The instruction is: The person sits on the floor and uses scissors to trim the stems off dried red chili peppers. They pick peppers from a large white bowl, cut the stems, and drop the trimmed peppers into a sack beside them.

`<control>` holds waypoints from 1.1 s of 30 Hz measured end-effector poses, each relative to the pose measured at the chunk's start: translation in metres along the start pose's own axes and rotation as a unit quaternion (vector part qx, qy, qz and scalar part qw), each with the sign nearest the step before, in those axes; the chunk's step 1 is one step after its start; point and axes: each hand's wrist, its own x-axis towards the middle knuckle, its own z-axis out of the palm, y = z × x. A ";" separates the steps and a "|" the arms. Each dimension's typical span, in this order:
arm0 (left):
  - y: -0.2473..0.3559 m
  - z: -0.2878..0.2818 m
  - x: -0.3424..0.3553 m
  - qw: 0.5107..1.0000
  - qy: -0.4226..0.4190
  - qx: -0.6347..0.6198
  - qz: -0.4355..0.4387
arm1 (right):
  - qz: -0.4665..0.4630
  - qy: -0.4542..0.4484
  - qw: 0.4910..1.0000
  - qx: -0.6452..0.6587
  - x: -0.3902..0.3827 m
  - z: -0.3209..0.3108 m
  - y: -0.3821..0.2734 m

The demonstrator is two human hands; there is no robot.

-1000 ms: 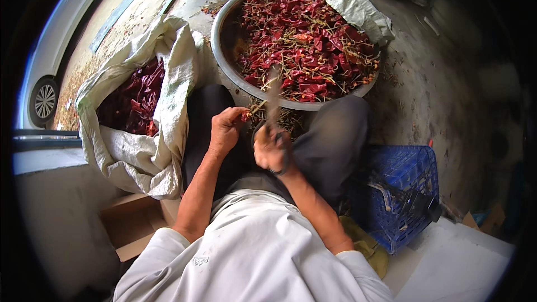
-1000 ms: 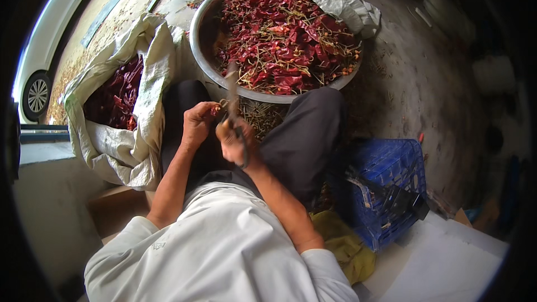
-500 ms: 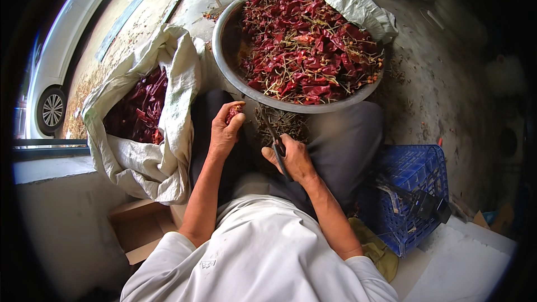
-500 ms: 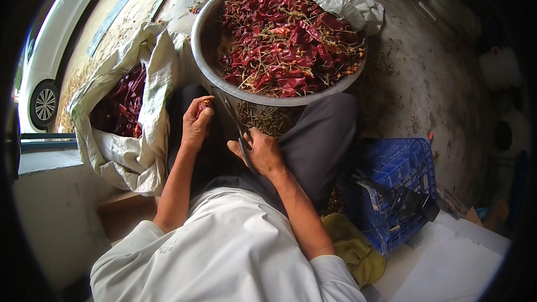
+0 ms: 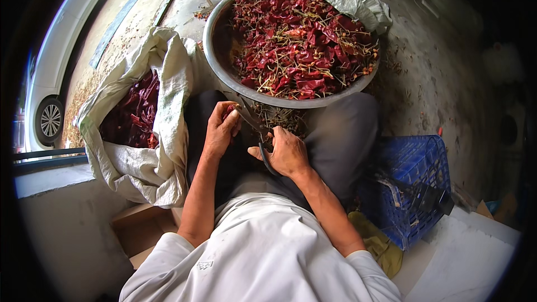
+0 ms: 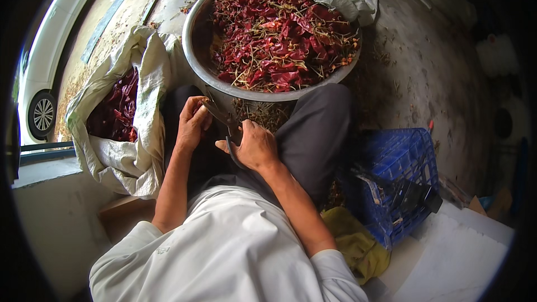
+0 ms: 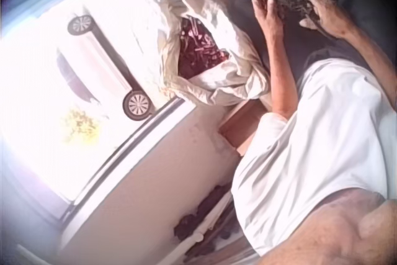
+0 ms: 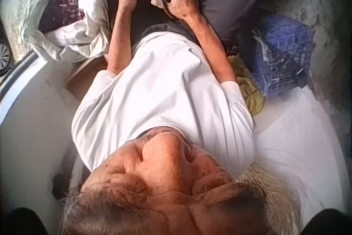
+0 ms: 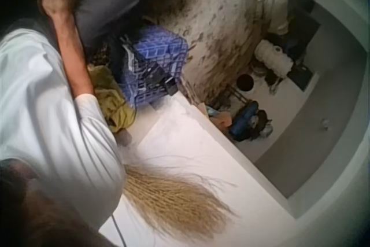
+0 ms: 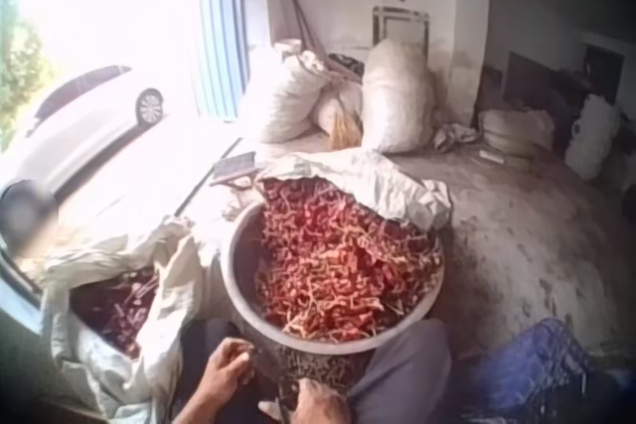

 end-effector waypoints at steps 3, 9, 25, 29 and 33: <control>0.001 0.000 -0.001 1.000 -0.012 0.002 -0.021 | 0.004 -0.008 0.999 -0.046 0.002 0.000 -0.001; 0.006 0.003 -0.005 0.999 -0.032 0.001 -0.044 | 0.038 -0.041 0.997 -0.054 0.004 0.000 -0.001; 0.005 -0.011 -0.009 0.989 -0.104 0.034 -0.096 | 0.092 -0.128 0.987 -0.010 -0.002 -0.003 -0.001; 0.016 -0.003 -0.012 0.988 -0.087 0.043 -0.117 | 0.090 -0.117 0.989 0.020 -0.005 -0.003 -0.001; 0.016 -0.005 -0.014 0.988 -0.082 0.029 -0.123 | 0.077 -0.105 0.991 0.024 -0.006 -0.003 -0.001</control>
